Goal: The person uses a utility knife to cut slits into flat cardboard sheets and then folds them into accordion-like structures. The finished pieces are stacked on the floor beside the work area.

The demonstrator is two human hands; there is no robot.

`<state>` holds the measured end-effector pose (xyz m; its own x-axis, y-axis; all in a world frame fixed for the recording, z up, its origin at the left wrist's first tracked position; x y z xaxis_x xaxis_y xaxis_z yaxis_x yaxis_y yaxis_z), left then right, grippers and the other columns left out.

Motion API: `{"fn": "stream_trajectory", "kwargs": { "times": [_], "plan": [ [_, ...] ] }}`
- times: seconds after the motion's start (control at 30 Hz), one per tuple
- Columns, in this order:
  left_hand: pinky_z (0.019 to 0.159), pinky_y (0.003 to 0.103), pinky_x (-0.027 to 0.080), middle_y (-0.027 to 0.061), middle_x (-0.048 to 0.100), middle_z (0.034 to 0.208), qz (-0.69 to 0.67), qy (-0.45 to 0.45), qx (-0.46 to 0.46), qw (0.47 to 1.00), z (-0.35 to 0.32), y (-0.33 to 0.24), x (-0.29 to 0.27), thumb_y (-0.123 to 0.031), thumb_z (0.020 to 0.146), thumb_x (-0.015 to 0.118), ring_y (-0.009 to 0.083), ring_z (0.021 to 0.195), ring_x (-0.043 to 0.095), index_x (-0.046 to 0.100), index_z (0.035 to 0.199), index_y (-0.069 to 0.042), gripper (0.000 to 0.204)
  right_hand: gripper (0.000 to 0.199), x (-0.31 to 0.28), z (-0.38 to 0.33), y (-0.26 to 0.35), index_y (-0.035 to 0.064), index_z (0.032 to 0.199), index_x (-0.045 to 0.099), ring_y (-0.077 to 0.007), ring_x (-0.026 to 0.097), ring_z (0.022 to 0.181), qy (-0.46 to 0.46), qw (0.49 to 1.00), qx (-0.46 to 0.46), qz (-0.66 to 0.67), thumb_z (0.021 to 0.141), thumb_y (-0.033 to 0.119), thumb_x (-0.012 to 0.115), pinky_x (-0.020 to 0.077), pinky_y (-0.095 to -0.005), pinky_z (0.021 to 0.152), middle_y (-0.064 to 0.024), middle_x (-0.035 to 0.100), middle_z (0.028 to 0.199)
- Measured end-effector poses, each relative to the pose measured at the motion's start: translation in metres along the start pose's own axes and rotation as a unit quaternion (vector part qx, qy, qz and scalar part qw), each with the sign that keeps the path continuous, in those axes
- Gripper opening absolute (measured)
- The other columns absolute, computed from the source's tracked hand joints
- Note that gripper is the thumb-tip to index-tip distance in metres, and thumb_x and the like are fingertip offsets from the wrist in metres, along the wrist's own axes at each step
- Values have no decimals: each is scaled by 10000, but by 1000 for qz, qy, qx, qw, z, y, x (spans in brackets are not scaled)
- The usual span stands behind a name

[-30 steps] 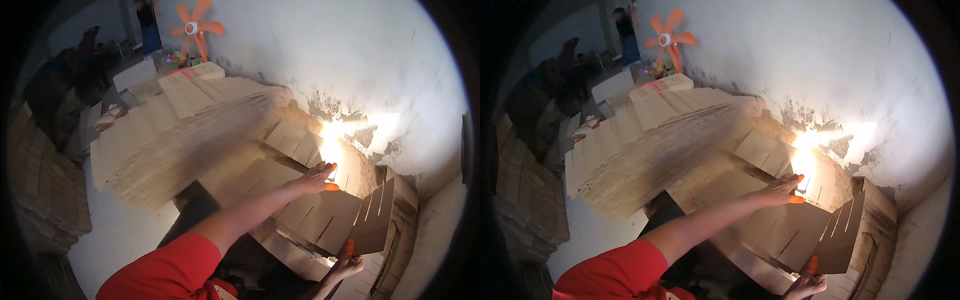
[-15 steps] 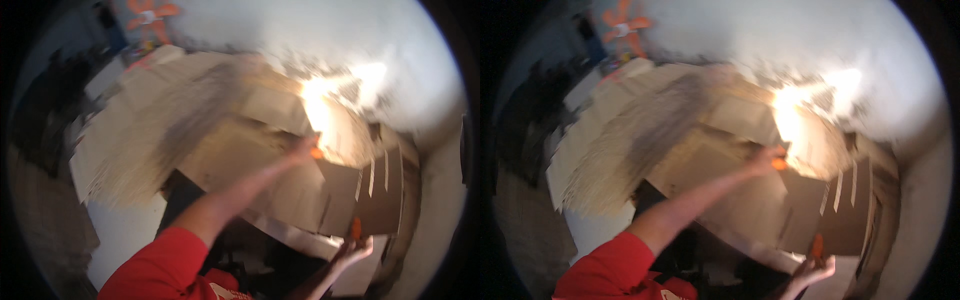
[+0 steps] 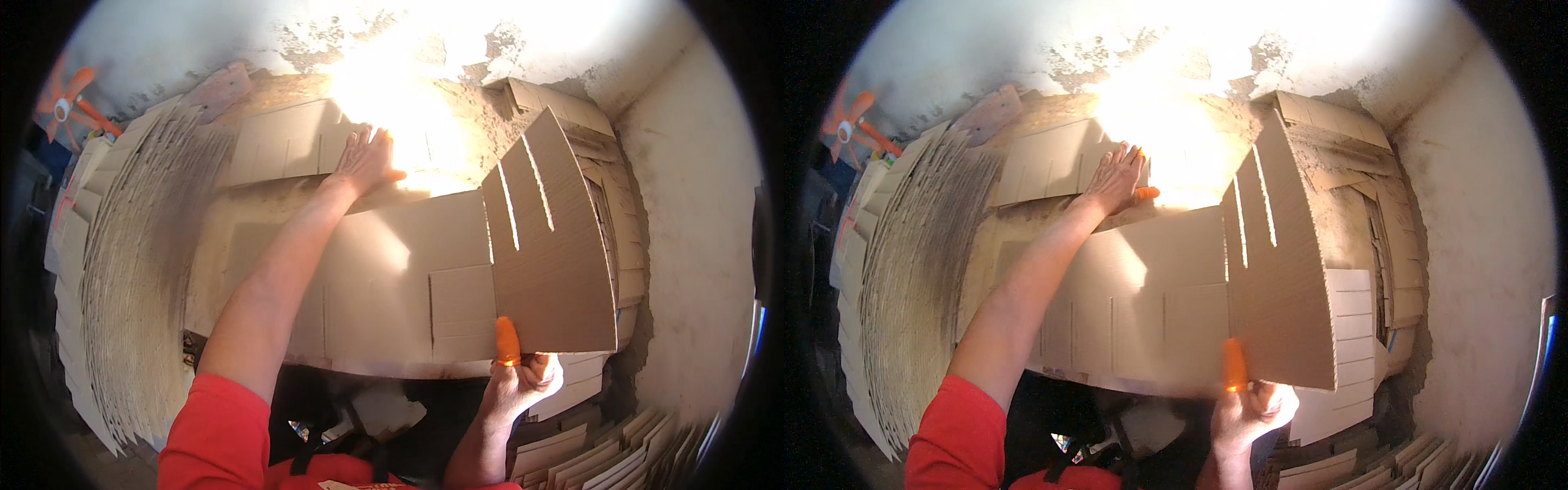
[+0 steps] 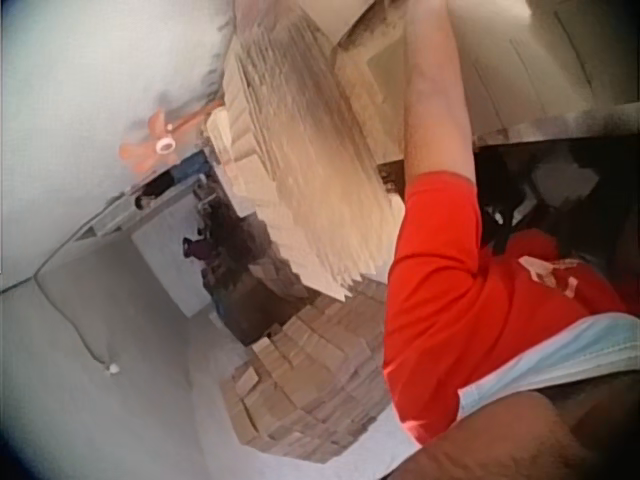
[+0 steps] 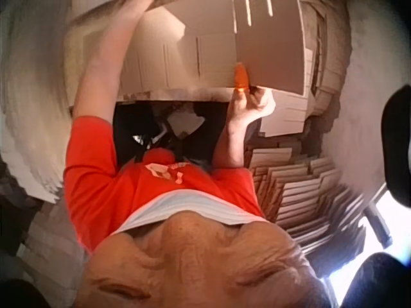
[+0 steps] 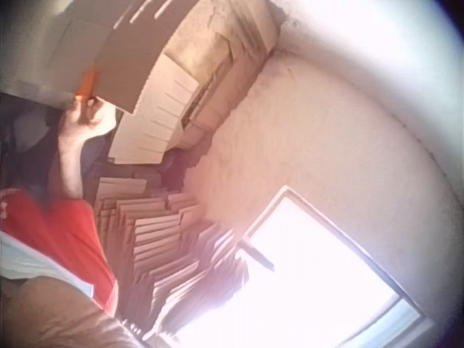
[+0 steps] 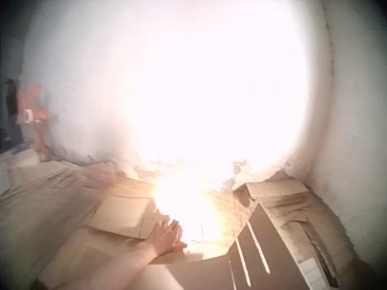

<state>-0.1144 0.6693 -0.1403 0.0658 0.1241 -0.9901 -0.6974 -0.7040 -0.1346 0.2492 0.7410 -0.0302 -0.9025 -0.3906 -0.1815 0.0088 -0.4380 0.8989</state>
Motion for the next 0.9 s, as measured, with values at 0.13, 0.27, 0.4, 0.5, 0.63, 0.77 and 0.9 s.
{"fn": "stream_trajectory", "kwargs": {
  "times": [0.13, 0.27, 0.4, 0.5, 0.63, 0.77, 0.9],
  "plan": [
    [1065, 488, 335, 213, 374, 1421, 79, 57, 36, 995, 19, -30, 18, -400, 853, 639, 339, 1336, 340, 349, 1386, 84, 776, 89, -7, -7, -5, -25, 825, 661, -103, 561, 663, 26, 999, 32, -3, 805, -2, 744, 451, -236, 626, -65, 679, 803],
    [937, 471, 428, 188, 464, 1299, 220, 0, 81, 972, 32, -12, 68, -213, 885, 562, 326, 1177, 465, 391, 1335, 76, 562, 142, -5, -10, -5, -49, 928, 685, -141, 608, 732, 37, 999, 25, 29, 800, -15, 737, 490, -266, 693, -96, 694, 900],
    [786, 397, 497, 159, 583, 927, -26, -111, 88, 990, 31, 11, 49, -87, 904, 472, 312, 862, 576, 516, 987, -22, 114, 228, -6, -7, -7, -35, 746, 581, -53, 472, 405, 6, 996, -65, -59, 847, 131, 701, 368, -163, 394, -34, 542, 562],
    [709, 398, 519, 157, 579, 838, -4, -254, 141, 957, 22, -14, -10, -4, 846, 536, 285, 825, 596, 525, 851, -28, 26, 159, -7, -2, -9, -21, 731, 584, -48, 464, 404, 2, 996, -56, -73, 829, 17, 704, 352, -166, 379, -24, 547, 572],
    [684, 417, 520, 129, 612, 799, -7, -332, 166, 928, 11, -14, -63, -7, 814, 604, 314, 820, 614, 578, 845, -43, 54, 140, -1, 3, -5, -13, 776, 623, -40, 467, 418, 12, 999, -25, -25, 809, 16, 756, 331, -167, 369, -31, 573, 606],
    [674, 381, 525, 143, 640, 720, -108, -314, 84, 940, 18, -6, -77, 39, 760, 606, 280, 725, 650, 637, 780, -14, 65, 134, 3, 2, -15, -26, 841, 661, -39, 451, 419, 13, 999, 16, 46, 794, 24, 775, 332, -171, 376, -35, 590, 616],
    [609, 354, 500, 163, 627, 656, -405, -165, -121, 891, 34, 27, -62, 10, 780, 632, 220, 597, 628, 677, 789, 28, 50, 134, 3, -1, -17, -24, 854, 663, -41, 445, 420, 22, 998, -9, 51, 791, 13, 775, 333, -175, 374, -36, 593, 636]
  ]
}}
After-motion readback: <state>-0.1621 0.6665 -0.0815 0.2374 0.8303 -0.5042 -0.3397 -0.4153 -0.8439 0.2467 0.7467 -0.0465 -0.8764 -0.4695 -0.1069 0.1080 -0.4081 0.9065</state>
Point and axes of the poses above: each hand's wrist, its own z-axis towards the middle knuckle, its own x-axis out of the palm, y = z × x, the point moved 6 cm from there along z, towards the middle knuckle
